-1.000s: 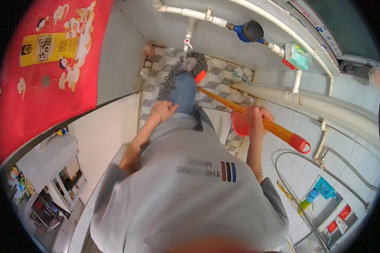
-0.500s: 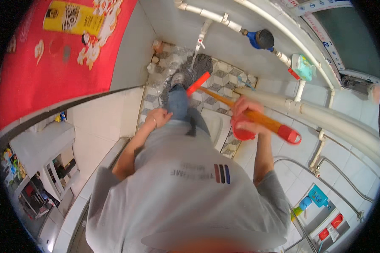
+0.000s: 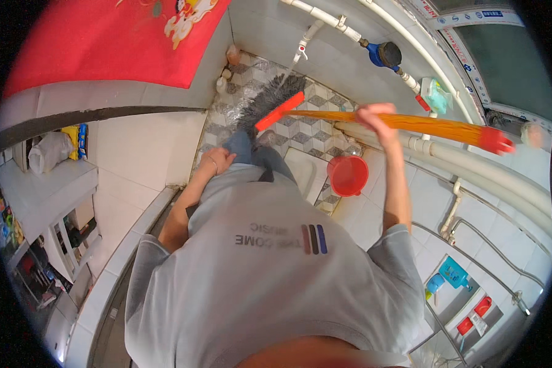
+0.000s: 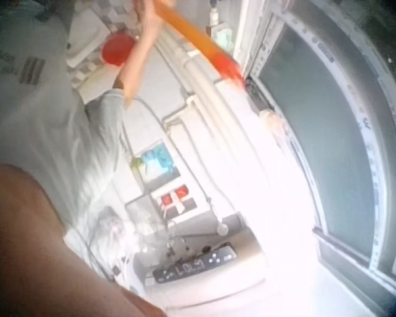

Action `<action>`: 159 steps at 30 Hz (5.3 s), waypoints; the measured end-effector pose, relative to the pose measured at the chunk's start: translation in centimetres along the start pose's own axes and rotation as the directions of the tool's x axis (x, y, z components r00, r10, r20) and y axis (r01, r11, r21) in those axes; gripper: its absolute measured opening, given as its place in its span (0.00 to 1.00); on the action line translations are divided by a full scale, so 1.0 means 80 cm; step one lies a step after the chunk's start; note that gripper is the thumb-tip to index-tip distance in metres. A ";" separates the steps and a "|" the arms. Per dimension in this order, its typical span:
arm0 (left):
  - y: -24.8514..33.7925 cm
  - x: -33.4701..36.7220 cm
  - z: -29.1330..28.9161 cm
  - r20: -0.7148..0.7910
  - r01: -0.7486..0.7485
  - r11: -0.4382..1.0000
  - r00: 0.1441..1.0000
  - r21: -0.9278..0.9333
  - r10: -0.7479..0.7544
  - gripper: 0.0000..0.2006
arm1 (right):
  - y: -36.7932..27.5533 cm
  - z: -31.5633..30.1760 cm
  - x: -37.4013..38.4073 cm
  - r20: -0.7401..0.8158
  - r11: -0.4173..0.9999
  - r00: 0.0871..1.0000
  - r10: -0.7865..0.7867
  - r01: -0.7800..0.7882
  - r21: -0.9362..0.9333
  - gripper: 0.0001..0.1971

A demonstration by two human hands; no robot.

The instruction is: The recorder is mopping the tiled floor in a bathroom using a long-handled mop.

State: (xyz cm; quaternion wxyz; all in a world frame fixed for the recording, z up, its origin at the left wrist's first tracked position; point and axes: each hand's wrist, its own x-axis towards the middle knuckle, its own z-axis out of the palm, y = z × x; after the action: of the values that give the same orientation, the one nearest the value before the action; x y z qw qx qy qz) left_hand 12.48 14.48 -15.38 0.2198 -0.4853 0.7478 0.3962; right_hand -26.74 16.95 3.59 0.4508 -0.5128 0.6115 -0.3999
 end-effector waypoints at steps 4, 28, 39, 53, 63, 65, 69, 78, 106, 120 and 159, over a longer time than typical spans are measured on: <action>-0.046 0.000 0.004 0.136 0.037 0.997 0.990 0.065 -0.046 0.20 | -0.101 -0.017 -0.014 -0.151 0.978 0.981 -0.121 0.143 0.149 0.16; -0.177 -0.047 0.010 0.119 -0.001 1.000 0.993 -0.021 0.003 0.24 | -0.253 -0.081 -0.026 -0.333 0.973 0.934 -0.125 0.182 0.144 0.21; -0.053 -0.074 0.059 0.182 0.153 0.984 0.974 -0.086 -0.136 0.23 | -0.174 -0.141 -0.016 -0.157 0.974 0.983 -0.092 0.122 0.190 0.20; 0.014 -0.067 0.122 -0.160 0.029 0.920 0.982 -0.390 -0.098 0.14 | -0.208 -0.127 0.070 0.152 0.989 0.979 -0.136 0.126 0.078 0.17; 0.140 -0.134 -0.125 -0.937 -0.864 0.382 0.348 -0.330 -0.023 0.25 | -0.137 0.185 0.131 0.774 0.874 0.608 -0.177 0.459 -0.161 0.11; 0.142 -0.136 -0.152 -0.979 -0.939 0.279 0.177 -0.199 -0.101 0.24 | -0.095 0.255 0.118 0.818 0.886 0.569 -0.084 0.418 -0.199 0.11; 0.054 -0.098 -0.135 -0.756 -0.836 0.016 0.488 -0.549 -0.436 0.12 | -0.004 0.338 0.076 0.457 0.860 0.835 -0.307 0.449 -0.243 0.20; -0.045 -0.097 -0.178 -0.774 -0.901 0.076 0.321 -0.427 -0.546 0.18 | 0.366 0.274 -0.116 0.537 0.653 0.608 0.585 0.039 -0.756 0.27; -0.048 -0.104 -0.209 -0.863 -0.936 0.086 0.275 -0.341 -0.424 0.18 | 0.151 0.194 -0.135 0.221 0.855 0.917 0.333 -0.194 -0.481 0.14; -0.012 -0.098 -0.198 -0.702 -0.875 0.262 0.116 -0.407 -0.703 0.16 | 0.203 0.161 0.022 0.418 0.713 0.814 0.403 0.007 -0.701 0.16; 0.048 -0.085 -0.200 -0.794 -0.876 0.279 0.171 -0.394 -0.583 0.17 | 0.207 0.125 -0.030 0.051 0.754 0.937 0.345 -0.244 -0.610 0.15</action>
State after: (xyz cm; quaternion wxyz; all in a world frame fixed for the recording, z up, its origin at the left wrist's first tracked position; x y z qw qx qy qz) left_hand 12.87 6.17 0.38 -0.7001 -0.5074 0.3502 0.3603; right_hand -21.35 21.57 -14.59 0.3722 -0.5555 0.7404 -0.0690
